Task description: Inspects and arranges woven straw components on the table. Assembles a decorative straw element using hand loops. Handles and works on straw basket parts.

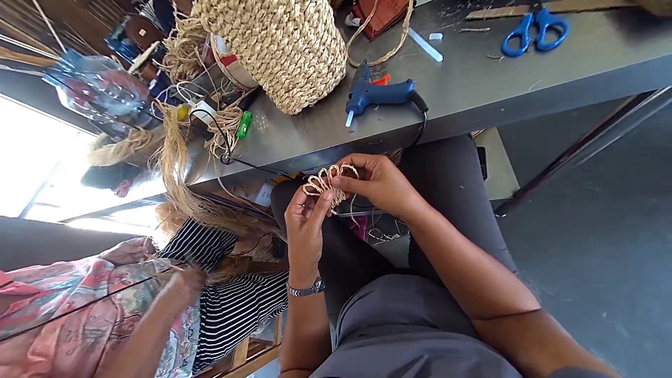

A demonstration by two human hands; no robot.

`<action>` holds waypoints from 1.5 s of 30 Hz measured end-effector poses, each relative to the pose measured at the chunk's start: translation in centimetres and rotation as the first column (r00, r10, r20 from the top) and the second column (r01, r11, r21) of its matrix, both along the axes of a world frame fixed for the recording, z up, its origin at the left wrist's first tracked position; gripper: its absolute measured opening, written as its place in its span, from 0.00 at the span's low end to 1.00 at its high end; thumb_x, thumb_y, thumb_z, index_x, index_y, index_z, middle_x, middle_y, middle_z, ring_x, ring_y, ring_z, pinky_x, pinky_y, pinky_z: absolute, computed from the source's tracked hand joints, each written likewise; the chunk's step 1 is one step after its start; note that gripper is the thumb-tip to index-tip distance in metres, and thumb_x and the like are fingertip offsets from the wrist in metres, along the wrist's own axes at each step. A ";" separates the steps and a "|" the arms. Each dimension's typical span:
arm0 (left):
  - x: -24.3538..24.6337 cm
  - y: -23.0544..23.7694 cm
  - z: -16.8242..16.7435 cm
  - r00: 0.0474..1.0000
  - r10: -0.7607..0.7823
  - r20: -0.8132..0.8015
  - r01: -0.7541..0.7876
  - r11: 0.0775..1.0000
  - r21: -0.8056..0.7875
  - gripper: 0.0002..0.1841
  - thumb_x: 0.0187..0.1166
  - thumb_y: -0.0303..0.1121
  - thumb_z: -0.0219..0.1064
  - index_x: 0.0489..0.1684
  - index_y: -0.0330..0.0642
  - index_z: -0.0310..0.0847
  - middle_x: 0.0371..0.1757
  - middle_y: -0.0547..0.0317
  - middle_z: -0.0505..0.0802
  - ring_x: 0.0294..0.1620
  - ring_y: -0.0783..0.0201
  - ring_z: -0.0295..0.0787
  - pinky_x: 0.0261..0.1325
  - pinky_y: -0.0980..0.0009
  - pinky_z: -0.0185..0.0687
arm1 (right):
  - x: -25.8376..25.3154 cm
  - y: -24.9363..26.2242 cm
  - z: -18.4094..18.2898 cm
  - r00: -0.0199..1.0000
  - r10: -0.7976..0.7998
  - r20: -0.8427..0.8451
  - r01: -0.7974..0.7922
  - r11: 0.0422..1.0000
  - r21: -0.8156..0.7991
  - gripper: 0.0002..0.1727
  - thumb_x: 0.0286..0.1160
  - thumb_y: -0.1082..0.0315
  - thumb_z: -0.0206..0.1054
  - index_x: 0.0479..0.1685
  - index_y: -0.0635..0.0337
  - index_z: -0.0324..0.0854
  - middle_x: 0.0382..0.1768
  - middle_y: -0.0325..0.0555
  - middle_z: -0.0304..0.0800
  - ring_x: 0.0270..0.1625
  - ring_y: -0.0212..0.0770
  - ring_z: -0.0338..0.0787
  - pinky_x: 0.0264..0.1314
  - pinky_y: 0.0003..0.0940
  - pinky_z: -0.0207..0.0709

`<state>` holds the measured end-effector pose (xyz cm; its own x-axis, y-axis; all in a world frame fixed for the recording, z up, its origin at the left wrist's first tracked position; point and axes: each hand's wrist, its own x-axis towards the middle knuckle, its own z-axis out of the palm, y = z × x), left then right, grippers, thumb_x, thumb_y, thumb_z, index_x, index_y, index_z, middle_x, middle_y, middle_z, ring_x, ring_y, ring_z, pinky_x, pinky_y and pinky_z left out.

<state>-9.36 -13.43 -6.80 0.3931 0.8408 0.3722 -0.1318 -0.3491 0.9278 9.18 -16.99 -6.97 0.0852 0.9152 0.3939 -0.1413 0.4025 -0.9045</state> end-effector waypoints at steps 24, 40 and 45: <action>0.0 0.4 -0.1 0.989 0.143 0.028 -0.145 0.982 0.119 0.09 0.83 0.30 0.68 0.57 0.43 0.85 0.47 0.61 0.91 0.44 0.68 0.89 0.52 0.69 0.90 | -0.5 0.6 -0.7 0.998 0.055 -0.005 -0.055 0.998 -0.032 0.08 0.74 0.70 0.77 0.45 0.64 0.89 0.32 0.43 0.93 0.30 0.32 0.89 0.35 0.26 0.85; 0.9 0.4 0.5 0.983 0.179 -0.049 -0.167 0.968 0.189 0.08 0.85 0.30 0.67 0.54 0.39 0.85 0.39 0.58 0.91 0.34 0.66 0.90 0.41 0.70 0.92 | -1.0 0.7 -0.7 0.994 -0.095 0.046 0.093 0.995 0.043 0.08 0.72 0.70 0.78 0.44 0.64 0.89 0.33 0.42 0.94 0.34 0.29 0.93 0.40 0.26 0.89; 1.1 0.5 0.6 0.984 0.171 -0.051 -0.157 0.965 0.211 0.09 0.86 0.30 0.65 0.57 0.39 0.85 0.42 0.58 0.92 0.37 0.66 0.91 0.44 0.70 0.91 | -0.9 0.7 -0.6 0.995 -0.096 0.043 0.094 0.995 0.047 0.07 0.73 0.70 0.78 0.44 0.63 0.89 0.34 0.42 0.95 0.35 0.30 0.93 0.42 0.26 0.90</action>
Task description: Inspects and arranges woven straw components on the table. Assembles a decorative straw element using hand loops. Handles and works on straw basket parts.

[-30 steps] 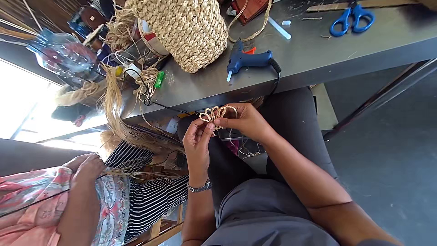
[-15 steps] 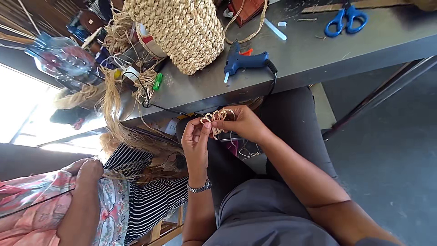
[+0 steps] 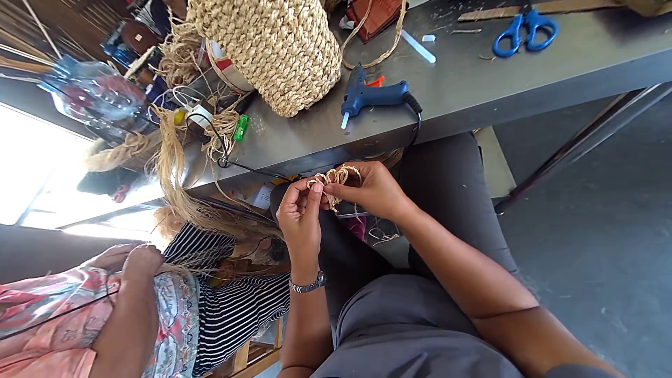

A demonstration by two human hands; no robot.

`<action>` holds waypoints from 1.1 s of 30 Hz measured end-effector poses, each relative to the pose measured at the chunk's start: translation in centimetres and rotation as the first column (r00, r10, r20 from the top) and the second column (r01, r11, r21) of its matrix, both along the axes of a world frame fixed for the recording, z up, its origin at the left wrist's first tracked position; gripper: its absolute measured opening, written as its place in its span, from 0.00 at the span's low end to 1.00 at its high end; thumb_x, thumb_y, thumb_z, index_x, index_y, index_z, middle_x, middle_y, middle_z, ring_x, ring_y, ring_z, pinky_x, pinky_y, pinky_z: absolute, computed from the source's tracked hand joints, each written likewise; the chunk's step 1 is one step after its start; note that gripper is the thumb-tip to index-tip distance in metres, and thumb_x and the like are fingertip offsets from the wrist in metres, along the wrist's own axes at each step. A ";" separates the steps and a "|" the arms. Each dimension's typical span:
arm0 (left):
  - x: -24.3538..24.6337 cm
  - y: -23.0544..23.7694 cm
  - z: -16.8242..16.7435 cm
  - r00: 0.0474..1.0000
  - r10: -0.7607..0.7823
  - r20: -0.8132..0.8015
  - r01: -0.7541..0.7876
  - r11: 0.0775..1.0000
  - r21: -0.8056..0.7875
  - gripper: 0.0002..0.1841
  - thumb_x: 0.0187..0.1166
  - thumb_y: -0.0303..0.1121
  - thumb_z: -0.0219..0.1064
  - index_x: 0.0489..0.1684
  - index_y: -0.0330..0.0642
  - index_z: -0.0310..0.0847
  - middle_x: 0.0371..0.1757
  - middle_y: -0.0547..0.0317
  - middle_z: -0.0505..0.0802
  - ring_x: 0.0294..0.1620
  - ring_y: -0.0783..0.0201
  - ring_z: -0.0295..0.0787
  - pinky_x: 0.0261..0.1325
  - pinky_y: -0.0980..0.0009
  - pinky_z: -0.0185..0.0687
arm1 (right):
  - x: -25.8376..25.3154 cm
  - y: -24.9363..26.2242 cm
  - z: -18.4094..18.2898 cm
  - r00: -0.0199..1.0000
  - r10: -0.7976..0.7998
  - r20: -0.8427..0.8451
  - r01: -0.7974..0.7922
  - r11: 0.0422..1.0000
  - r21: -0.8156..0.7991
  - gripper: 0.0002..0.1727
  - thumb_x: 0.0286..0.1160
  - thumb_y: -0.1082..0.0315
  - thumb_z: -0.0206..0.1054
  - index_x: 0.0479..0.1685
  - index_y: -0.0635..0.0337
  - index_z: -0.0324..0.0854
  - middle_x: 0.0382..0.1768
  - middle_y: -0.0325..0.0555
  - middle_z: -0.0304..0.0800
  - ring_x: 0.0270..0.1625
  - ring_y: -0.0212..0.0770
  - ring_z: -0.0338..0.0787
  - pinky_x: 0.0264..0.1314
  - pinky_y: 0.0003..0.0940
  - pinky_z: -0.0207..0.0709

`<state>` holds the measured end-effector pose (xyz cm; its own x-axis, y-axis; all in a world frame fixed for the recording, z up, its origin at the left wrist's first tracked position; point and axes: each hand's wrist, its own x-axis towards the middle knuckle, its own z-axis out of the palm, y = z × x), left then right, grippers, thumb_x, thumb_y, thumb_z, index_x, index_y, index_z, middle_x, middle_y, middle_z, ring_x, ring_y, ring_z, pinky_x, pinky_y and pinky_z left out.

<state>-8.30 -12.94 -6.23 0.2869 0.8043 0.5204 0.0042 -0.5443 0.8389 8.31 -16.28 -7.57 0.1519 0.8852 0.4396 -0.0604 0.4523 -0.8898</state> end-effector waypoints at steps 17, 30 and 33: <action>-0.6 0.3 -1.2 0.995 -0.098 0.004 0.097 0.982 -0.165 0.12 0.82 0.29 0.70 0.60 0.40 0.87 0.52 0.58 0.92 0.48 0.67 0.89 0.55 0.69 0.87 | 0.3 -0.1 0.0 0.990 0.110 -0.088 -0.113 0.993 -0.034 0.19 0.71 0.73 0.78 0.61 0.62 0.82 0.40 0.46 0.93 0.34 0.34 0.91 0.36 0.27 0.88; -0.6 0.3 -1.3 0.999 -0.048 0.009 0.049 0.992 -0.116 0.07 0.80 0.28 0.71 0.50 0.42 0.88 0.45 0.60 0.93 0.43 0.69 0.89 0.49 0.71 0.87 | 0.8 0.0 -0.1 0.990 0.119 -0.070 -0.123 0.991 -0.057 0.07 0.75 0.76 0.73 0.48 0.67 0.85 0.37 0.46 0.93 0.35 0.33 0.92 0.43 0.28 0.90; -0.6 0.4 -1.3 1.000 -0.020 -0.015 0.018 0.994 -0.111 0.06 0.79 0.28 0.72 0.49 0.42 0.87 0.43 0.61 0.93 0.42 0.69 0.90 0.49 0.71 0.89 | 0.9 0.1 0.0 0.991 0.102 -0.088 -0.105 0.994 -0.036 0.07 0.72 0.77 0.75 0.46 0.69 0.87 0.36 0.45 0.94 0.35 0.32 0.93 0.44 0.27 0.91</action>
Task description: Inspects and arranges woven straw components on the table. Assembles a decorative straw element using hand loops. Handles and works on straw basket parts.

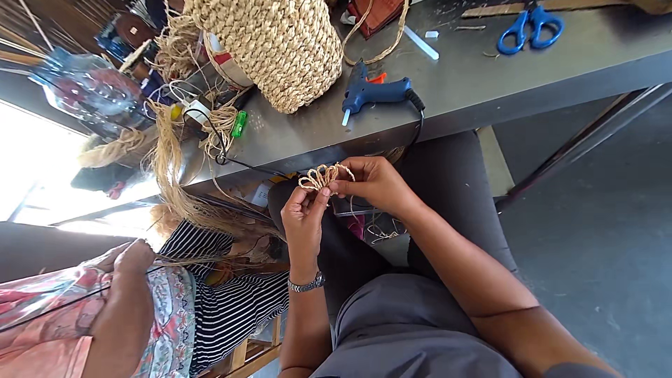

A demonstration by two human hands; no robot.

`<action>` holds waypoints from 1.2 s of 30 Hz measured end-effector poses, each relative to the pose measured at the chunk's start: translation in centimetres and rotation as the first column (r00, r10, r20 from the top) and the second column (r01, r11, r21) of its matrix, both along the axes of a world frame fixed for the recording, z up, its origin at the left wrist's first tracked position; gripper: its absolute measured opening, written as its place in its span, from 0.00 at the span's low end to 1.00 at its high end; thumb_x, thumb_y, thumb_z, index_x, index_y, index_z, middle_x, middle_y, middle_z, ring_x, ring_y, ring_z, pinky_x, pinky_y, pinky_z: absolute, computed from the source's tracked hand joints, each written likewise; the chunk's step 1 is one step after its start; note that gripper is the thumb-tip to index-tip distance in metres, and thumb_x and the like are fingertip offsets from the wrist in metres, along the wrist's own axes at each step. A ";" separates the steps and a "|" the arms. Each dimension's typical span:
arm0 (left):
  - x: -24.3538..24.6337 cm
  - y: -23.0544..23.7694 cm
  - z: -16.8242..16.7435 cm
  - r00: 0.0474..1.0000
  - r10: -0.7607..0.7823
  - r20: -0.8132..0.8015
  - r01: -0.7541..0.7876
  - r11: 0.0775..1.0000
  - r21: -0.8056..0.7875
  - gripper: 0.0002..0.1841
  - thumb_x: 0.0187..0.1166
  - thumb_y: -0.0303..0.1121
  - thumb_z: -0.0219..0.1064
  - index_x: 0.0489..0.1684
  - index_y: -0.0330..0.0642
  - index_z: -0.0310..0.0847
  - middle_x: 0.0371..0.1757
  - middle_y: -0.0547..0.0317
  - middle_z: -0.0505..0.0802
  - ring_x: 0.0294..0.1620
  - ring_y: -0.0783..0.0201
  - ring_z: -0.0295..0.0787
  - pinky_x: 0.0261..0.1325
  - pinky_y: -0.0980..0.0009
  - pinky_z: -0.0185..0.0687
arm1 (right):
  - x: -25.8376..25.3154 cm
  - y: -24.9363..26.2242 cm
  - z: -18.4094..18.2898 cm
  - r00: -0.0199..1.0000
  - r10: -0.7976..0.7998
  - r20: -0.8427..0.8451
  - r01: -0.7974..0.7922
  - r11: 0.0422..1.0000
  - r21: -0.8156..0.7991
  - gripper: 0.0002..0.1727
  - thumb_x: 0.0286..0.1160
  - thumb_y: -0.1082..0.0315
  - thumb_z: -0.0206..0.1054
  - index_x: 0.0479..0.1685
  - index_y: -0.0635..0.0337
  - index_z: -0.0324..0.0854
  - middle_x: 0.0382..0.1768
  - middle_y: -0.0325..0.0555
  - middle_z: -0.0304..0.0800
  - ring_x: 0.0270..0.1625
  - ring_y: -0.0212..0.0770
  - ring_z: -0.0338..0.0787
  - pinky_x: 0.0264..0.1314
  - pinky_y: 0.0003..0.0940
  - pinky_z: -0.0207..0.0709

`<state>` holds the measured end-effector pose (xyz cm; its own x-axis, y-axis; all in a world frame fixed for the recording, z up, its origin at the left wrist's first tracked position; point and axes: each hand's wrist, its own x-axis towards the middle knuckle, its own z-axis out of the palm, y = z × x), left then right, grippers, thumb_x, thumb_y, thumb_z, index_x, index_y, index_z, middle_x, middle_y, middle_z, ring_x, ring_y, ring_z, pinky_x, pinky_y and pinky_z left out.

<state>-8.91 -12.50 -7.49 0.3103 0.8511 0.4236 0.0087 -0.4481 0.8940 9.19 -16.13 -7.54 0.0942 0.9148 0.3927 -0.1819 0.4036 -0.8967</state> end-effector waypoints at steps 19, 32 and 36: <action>0.1 0.1 -0.5 1.000 -0.005 0.008 0.005 0.999 -0.046 0.07 0.80 0.28 0.71 0.50 0.42 0.87 0.41 0.61 0.92 0.37 0.69 0.87 0.43 0.73 0.86 | -0.2 -0.1 -0.5 0.995 -0.081 0.060 0.079 0.996 0.034 0.08 0.74 0.75 0.75 0.48 0.64 0.88 0.36 0.45 0.94 0.33 0.34 0.92 0.39 0.28 0.90; 0.3 0.1 -0.7 1.000 0.017 0.004 -0.017 0.999 -0.036 0.10 0.77 0.27 0.74 0.52 0.42 0.87 0.42 0.60 0.93 0.39 0.69 0.89 0.45 0.72 0.88 | -1.0 0.0 -0.7 0.984 -0.174 0.025 0.173 0.984 0.047 0.07 0.71 0.75 0.77 0.45 0.64 0.90 0.36 0.44 0.95 0.35 0.33 0.93 0.41 0.28 0.91; 0.2 0.5 -0.8 0.999 0.035 0.023 -0.034 0.999 -0.016 0.10 0.78 0.30 0.73 0.55 0.44 0.86 0.44 0.60 0.93 0.41 0.68 0.89 0.46 0.71 0.88 | -1.1 0.1 -0.7 0.990 -0.139 0.018 0.138 0.990 0.024 0.16 0.73 0.74 0.76 0.60 0.63 0.88 0.51 0.47 0.92 0.44 0.35 0.93 0.50 0.30 0.92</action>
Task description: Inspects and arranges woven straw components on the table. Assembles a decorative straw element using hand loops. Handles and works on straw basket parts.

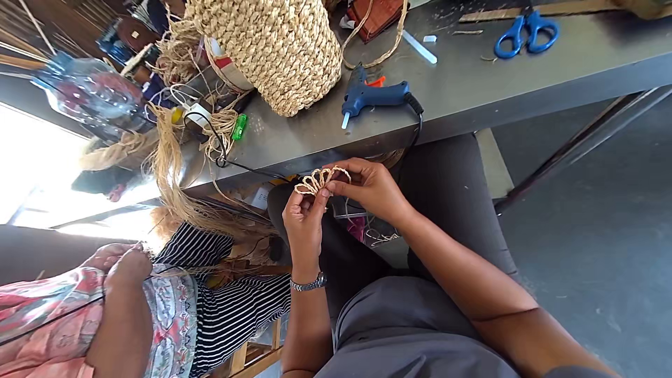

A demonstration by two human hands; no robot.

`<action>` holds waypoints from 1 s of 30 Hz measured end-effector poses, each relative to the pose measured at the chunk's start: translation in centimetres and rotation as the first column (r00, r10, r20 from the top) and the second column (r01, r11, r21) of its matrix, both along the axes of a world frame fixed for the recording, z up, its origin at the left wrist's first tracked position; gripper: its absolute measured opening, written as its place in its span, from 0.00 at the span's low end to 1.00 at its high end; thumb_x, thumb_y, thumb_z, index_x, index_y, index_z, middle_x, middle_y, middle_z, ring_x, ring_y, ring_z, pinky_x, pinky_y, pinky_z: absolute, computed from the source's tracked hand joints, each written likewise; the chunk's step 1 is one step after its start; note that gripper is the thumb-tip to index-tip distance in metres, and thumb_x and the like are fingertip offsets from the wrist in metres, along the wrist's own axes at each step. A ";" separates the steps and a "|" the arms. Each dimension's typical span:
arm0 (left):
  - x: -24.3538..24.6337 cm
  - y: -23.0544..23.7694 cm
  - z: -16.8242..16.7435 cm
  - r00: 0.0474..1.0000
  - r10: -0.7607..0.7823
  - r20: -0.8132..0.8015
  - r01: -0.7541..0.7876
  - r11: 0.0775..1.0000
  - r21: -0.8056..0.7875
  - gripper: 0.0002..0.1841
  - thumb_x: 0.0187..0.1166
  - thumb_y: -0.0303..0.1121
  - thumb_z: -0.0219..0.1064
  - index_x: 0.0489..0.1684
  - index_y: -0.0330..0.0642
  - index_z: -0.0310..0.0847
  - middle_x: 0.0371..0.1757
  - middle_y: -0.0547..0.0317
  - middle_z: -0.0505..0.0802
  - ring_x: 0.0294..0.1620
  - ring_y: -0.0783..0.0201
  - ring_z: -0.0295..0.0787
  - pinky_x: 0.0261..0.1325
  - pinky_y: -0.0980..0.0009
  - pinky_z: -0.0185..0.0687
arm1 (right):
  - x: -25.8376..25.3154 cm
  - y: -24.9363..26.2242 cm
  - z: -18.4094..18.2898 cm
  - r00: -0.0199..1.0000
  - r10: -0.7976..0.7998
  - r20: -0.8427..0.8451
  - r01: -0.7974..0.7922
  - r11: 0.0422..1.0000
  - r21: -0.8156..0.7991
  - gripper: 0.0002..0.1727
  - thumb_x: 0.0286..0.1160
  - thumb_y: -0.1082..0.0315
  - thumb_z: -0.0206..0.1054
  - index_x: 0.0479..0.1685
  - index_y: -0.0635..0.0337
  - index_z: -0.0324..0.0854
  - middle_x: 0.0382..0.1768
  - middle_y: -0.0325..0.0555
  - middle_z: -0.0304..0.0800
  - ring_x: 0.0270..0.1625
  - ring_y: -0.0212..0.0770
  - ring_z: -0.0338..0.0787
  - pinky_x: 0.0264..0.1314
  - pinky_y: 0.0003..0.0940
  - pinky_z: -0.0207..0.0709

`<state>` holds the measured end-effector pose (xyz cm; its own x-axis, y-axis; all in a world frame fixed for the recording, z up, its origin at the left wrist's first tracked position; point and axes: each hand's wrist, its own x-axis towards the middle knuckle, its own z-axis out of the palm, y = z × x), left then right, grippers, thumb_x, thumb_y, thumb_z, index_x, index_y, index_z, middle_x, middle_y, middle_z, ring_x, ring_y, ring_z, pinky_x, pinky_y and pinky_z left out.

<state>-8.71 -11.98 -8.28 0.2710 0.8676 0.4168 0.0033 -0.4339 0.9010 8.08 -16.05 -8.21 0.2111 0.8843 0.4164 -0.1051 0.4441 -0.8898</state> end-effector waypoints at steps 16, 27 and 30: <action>0.0 0.4 0.4 0.981 0.025 0.193 -0.006 0.995 -0.100 0.08 0.81 0.31 0.71 0.52 0.44 0.86 0.46 0.61 0.92 0.44 0.69 0.89 0.50 0.71 0.87 | -0.9 0.0 0.0 0.992 0.084 -0.091 -0.091 0.993 -0.071 0.06 0.78 0.76 0.72 0.48 0.67 0.88 0.42 0.48 0.95 0.36 0.37 0.96 0.45 0.32 0.93; 0.5 -0.1 0.1 0.976 0.004 0.220 0.018 0.995 -0.101 0.09 0.81 0.30 0.70 0.54 0.44 0.86 0.46 0.60 0.92 0.43 0.68 0.89 0.50 0.71 0.87 | -0.9 0.0 -0.5 0.947 0.149 -0.283 -0.190 0.974 -0.123 0.06 0.75 0.76 0.73 0.46 0.64 0.85 0.39 0.47 0.92 0.36 0.36 0.92 0.42 0.31 0.91; 0.8 -0.2 0.2 0.973 0.003 0.231 0.020 0.995 -0.097 0.09 0.81 0.30 0.70 0.54 0.44 0.86 0.47 0.60 0.92 0.45 0.68 0.89 0.52 0.70 0.87 | -0.8 0.0 -0.4 0.934 0.160 -0.320 -0.212 0.968 -0.137 0.05 0.75 0.77 0.73 0.46 0.64 0.85 0.39 0.46 0.92 0.36 0.35 0.93 0.45 0.31 0.91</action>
